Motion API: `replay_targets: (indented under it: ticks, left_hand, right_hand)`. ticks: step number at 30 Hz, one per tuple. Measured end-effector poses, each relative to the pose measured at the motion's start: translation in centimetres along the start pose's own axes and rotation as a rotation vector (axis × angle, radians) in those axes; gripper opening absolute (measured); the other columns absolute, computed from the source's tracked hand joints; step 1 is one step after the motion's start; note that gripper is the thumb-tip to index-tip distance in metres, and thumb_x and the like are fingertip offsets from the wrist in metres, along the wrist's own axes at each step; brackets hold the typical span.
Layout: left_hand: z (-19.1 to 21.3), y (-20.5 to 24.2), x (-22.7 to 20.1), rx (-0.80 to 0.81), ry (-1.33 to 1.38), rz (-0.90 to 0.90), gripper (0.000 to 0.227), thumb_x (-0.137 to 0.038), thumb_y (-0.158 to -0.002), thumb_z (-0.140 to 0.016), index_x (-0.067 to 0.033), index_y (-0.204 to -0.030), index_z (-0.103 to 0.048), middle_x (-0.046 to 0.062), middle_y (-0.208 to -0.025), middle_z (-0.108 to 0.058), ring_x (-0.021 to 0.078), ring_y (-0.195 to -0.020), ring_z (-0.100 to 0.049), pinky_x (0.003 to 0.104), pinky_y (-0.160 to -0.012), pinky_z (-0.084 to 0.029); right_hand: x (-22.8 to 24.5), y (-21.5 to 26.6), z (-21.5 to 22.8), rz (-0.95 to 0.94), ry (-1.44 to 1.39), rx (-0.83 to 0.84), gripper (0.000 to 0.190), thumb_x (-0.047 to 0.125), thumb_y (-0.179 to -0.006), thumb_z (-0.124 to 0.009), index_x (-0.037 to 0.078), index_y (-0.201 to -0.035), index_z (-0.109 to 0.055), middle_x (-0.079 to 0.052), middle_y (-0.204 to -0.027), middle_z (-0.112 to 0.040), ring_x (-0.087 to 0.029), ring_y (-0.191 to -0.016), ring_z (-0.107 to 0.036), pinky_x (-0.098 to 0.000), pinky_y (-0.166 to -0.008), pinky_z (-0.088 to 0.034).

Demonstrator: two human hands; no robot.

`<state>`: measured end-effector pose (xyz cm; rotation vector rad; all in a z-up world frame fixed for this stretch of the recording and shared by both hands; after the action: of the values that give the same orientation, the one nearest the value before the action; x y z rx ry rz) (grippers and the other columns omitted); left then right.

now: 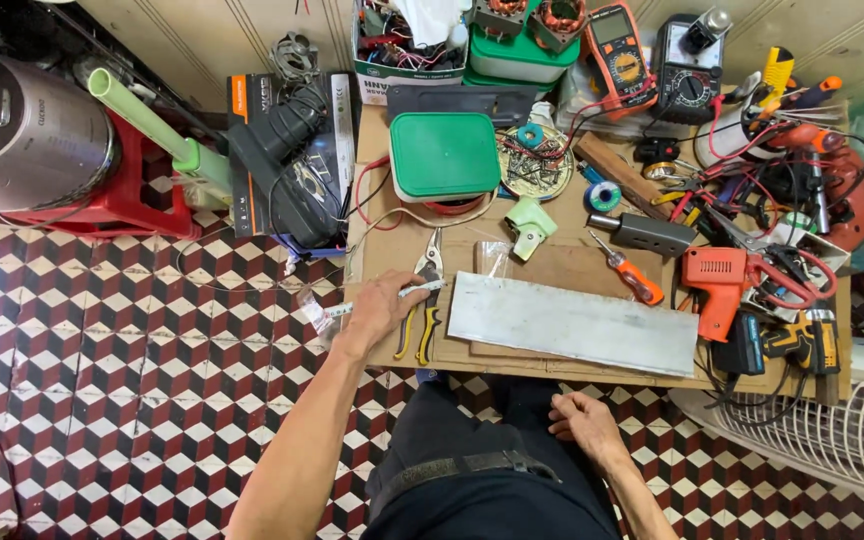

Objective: Measuring and marking dimensions on a piece of sheet metal for repair or fabrication.

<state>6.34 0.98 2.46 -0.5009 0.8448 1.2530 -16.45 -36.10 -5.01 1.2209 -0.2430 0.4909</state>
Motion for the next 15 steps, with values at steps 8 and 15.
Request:
replay_targets:
  ticks: [8, 15]
  left_hand:
    - [-5.2, -3.1, -0.1, 0.141, 0.059, -0.13, 0.032, -0.034, -0.088, -0.074, -0.0111, -0.11, -0.076, 0.014, -0.095, -0.071, 0.0342, -0.094, -0.068, 0.044, -0.082, -0.053]
    - [-7.4, -6.3, 0.1, 0.327, -0.035, -0.104, 0.032, -0.033, -0.088, -0.073, -0.0116, -0.111, -0.078, 0.014, -0.104, -0.075, 0.0345, -0.097, -0.07, 0.043, -0.087, -0.054]
  right_hand:
    - [0.9, 1.8, 0.3, -0.011, 0.013, -0.056, 0.037, 0.033, -0.097, -0.062, 0.0, -0.107, -0.073, -0.014, -0.097, -0.077, -0.022, -0.081, -0.075, -0.0355, -0.074, -0.061]
    - [1.0, 3.0, 2.8, 0.026, -0.132, -0.113, 0.031, 0.028, -0.095, -0.063, 0.0, -0.103, -0.072, -0.01, -0.089, -0.073, -0.018, -0.071, -0.071, -0.0338, -0.067, -0.059]
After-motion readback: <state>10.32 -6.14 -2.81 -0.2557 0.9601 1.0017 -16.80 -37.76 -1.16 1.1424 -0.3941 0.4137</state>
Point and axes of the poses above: each hand's wrist, its own y-axis away from the middle knuckle, its own z-axis out of the back of the hand, x = y × z, the point moved 9 cm from there along -y, towards the middle knuckle
